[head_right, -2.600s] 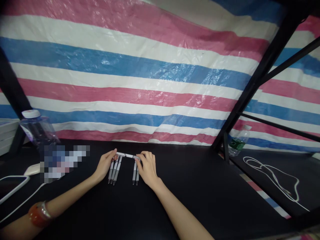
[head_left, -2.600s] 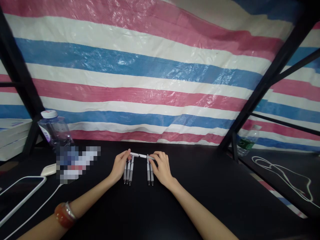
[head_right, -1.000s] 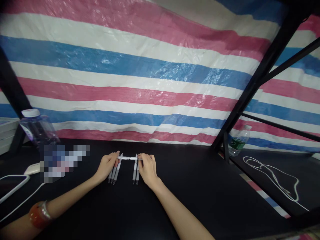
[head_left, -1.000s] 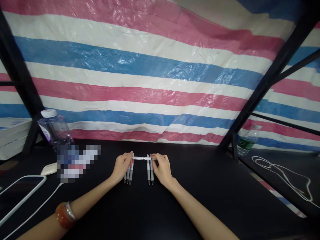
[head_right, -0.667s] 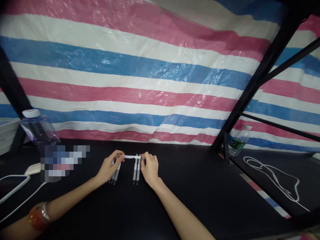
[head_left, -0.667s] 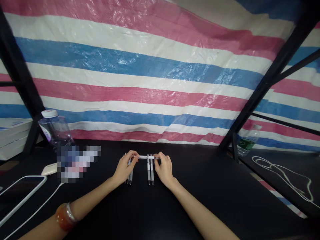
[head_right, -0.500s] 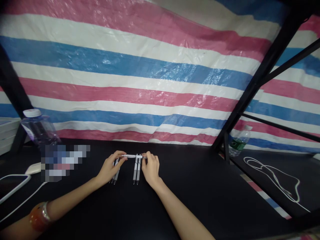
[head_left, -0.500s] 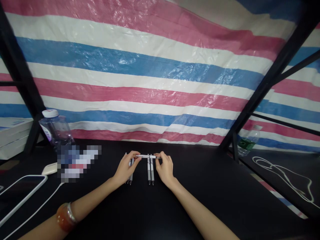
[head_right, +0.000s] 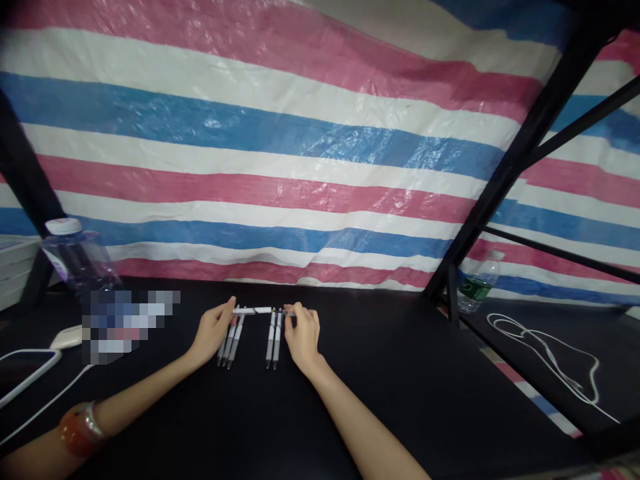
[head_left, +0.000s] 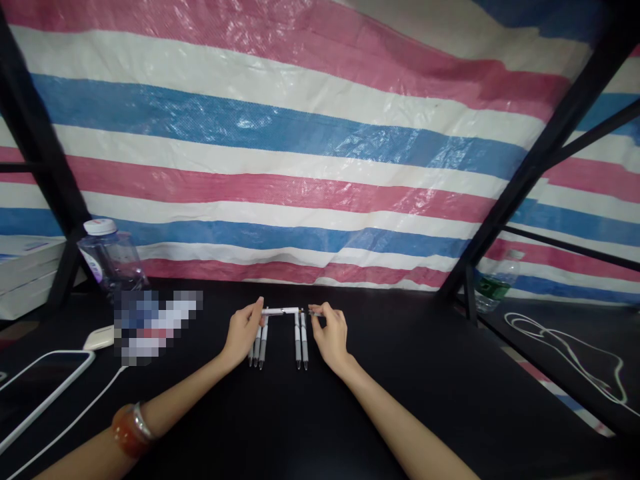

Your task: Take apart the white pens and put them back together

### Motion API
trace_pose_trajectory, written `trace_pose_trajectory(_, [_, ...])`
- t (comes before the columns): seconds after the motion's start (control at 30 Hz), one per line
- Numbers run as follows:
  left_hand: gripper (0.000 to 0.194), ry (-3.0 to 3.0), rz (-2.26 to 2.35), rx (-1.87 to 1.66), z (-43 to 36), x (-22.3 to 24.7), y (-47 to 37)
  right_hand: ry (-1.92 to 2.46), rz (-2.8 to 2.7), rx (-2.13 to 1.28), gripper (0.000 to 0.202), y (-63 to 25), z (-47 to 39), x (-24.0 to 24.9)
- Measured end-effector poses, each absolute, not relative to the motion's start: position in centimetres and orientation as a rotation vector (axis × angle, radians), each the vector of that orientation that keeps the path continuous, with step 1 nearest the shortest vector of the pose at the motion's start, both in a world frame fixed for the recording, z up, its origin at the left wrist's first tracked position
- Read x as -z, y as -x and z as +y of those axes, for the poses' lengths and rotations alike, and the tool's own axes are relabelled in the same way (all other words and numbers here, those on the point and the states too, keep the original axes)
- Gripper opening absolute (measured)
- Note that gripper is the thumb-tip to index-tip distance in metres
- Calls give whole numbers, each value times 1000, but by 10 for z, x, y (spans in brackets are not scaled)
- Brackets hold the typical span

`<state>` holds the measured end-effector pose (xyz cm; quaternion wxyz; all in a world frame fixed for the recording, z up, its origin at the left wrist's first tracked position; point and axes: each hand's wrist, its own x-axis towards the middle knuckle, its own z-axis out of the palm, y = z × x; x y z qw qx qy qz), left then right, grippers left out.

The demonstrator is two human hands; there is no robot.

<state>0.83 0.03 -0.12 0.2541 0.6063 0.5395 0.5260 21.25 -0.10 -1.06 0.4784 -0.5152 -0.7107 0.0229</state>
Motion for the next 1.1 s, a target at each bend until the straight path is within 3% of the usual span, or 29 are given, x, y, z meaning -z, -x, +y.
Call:
trace_pose_trajectory(0.23, [53,-1391,1424,-1555,12,7,-2,1295,-1589,-185,17,-213,0,12])
trace_pose_trajectory(0.57, [44,-1192,1343,-1657,24,19,2,1120,-1109,-820,47,-208,10,18])
trace_pose_trajectory(1.1, [49,-1185,1369,-1603,22,14,0,1135,-798,-902,42,-214,24,27])
